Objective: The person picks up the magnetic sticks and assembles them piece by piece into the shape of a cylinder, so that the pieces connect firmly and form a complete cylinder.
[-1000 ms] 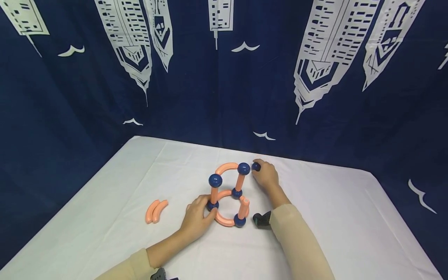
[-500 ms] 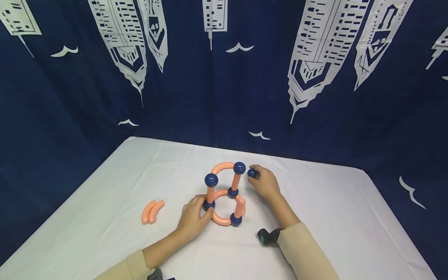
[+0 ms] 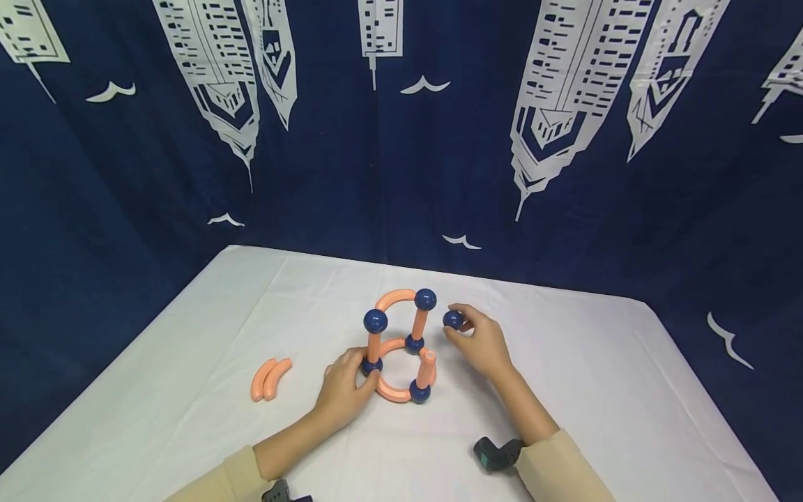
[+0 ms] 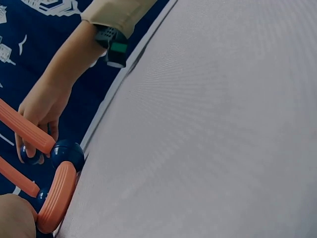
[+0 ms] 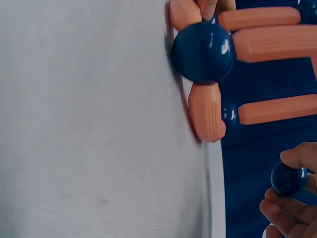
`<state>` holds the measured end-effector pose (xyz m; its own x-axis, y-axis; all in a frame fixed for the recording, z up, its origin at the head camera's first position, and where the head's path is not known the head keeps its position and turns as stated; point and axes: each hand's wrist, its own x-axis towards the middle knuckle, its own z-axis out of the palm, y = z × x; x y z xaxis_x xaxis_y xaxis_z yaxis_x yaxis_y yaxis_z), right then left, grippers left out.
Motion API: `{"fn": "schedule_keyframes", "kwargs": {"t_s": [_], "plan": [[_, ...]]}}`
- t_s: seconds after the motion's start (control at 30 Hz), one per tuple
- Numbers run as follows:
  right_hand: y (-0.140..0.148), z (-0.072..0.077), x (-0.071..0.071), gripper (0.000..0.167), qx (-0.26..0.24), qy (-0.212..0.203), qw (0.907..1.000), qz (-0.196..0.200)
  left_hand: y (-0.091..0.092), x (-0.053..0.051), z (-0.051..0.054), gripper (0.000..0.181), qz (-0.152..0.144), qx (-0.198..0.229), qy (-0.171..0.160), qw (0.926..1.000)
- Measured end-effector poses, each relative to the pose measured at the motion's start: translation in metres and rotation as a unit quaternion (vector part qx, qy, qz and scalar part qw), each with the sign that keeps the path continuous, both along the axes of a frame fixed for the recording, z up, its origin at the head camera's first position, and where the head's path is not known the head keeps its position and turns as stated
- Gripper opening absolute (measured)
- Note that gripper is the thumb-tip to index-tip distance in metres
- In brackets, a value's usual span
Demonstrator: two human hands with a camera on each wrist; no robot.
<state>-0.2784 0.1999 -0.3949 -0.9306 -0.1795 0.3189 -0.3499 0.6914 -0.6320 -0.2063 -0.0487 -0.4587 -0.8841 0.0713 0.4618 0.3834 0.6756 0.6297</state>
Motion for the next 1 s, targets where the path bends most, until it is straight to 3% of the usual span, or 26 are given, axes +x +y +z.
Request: {"fn": "schedule_keyframes", "kwargs": {"t_s": [0.43, 1.0], "plan": [[-0.004, 0.02, 0.032, 0.039, -0.027, -0.006, 0.9996, 0.006, 0.0, 0.0, 0.0, 0.032, -0.002, 0.0, 0.005, 1.0], [-0.015, 0.05, 0.077, 0.038, -0.022, 0.043, 0.9974, 0.053, -0.001, 0.0, -0.002, 0.033, -0.002, 0.0, -0.003, 1.0]]}}
